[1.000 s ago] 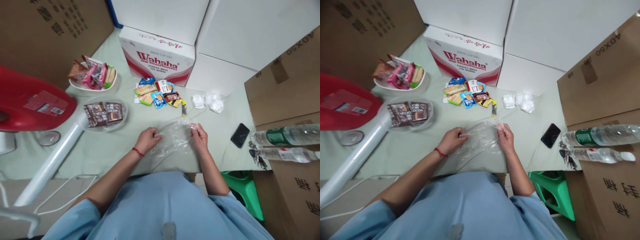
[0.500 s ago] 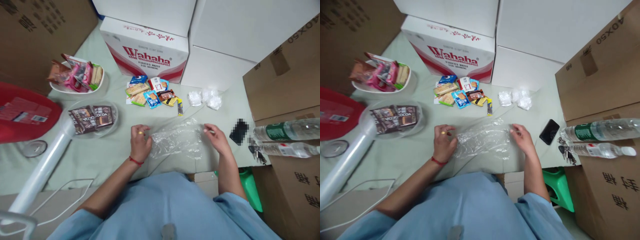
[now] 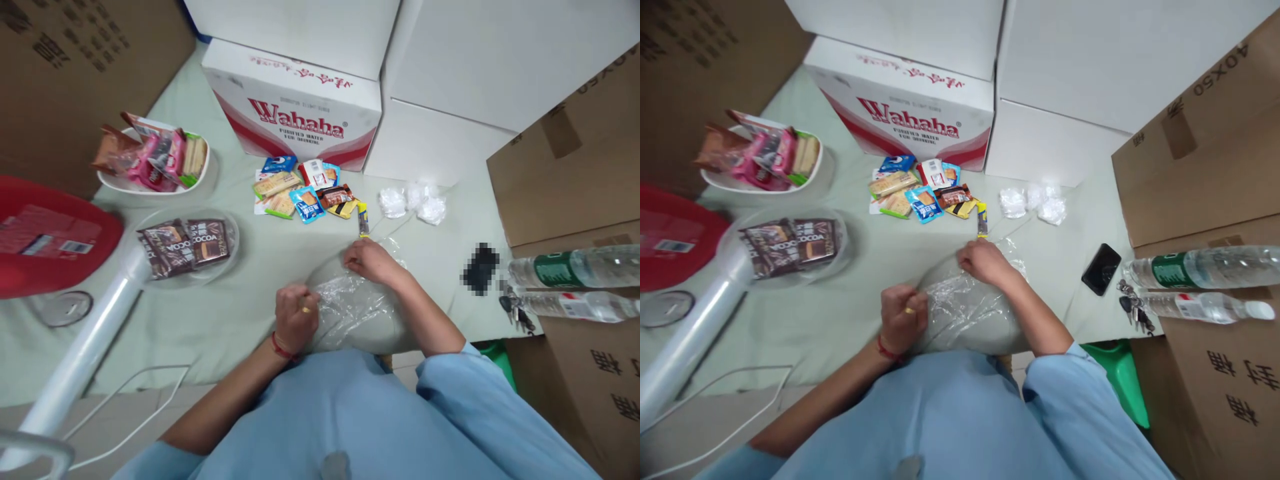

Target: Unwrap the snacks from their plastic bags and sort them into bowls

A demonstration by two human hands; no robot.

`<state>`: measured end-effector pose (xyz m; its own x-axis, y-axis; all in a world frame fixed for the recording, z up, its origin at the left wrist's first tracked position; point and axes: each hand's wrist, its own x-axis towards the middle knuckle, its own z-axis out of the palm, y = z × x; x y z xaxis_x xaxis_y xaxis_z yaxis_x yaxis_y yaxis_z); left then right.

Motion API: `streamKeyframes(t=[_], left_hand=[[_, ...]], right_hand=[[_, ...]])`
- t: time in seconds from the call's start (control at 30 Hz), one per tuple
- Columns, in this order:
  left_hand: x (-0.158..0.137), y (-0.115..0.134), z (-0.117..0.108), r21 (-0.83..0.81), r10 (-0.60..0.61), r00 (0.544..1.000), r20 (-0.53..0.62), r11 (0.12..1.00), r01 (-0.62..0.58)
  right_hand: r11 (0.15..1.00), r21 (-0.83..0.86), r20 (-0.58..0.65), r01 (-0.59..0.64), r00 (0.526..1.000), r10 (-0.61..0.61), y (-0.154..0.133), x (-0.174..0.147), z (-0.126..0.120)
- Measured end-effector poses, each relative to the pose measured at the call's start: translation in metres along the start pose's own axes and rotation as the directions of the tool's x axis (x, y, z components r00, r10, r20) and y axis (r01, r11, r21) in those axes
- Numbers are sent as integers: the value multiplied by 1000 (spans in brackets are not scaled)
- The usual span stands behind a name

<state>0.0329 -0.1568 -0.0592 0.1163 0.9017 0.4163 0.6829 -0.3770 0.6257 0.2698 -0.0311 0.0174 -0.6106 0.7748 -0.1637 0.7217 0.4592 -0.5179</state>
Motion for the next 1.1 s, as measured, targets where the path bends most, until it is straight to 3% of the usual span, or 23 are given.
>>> streamKeyframes(t=[0.07,0.13,0.2,0.3,0.4,0.53,0.67,0.77,0.83,0.9,0.97,1.03,1.1], left_hand=[[-5,-1,-6,-49,119,979,165,992,-112],[-6,0,-12,-132,277,908,314,960,-248],[-3,1,-16,-212,402,831,385,915,-344],[5,0,-23,-271,426,794,434,902,-336],[13,-5,-34,-342,357,811,462,916,-208],[18,-12,-47,-426,194,894,404,905,-4],[25,-11,-44,-161,-52,916,399,979,125],[28,-8,-36,-1,-158,929,336,986,168],[29,-5,-32,33,-191,935,300,981,190],[29,-3,-30,47,-220,927,304,975,216],[30,-3,-31,32,-250,915,318,967,253],[33,-5,-32,-16,-279,905,320,954,300],[37,-11,-33,-67,-324,893,313,930,361]], right_hand=[[997,71,-46,-23,999,26,2,2,0],[990,136,-62,-44,997,53,3,4,-2],[979,188,-59,-78,994,91,3,6,-6],[964,221,-92,-148,981,172,5,13,-12],[970,178,-153,-165,969,193,10,26,-18],[988,87,-203,-131,968,146,19,52,-22],[994,20,-277,-112,954,113,20,77,-21],[994,-26,-460,-105,884,81,9,75,-19],[994,-34,-590,-108,805,68,-6,59,-15],[993,-32,-635,-111,770,66,-23,35,-5],[997,-51,-553,-58,833,21,-40,10,13],[996,-70,-384,53,920,-76,-55,-11,37],[989,-72,-244,133,959,-146,-65,-26,59]])
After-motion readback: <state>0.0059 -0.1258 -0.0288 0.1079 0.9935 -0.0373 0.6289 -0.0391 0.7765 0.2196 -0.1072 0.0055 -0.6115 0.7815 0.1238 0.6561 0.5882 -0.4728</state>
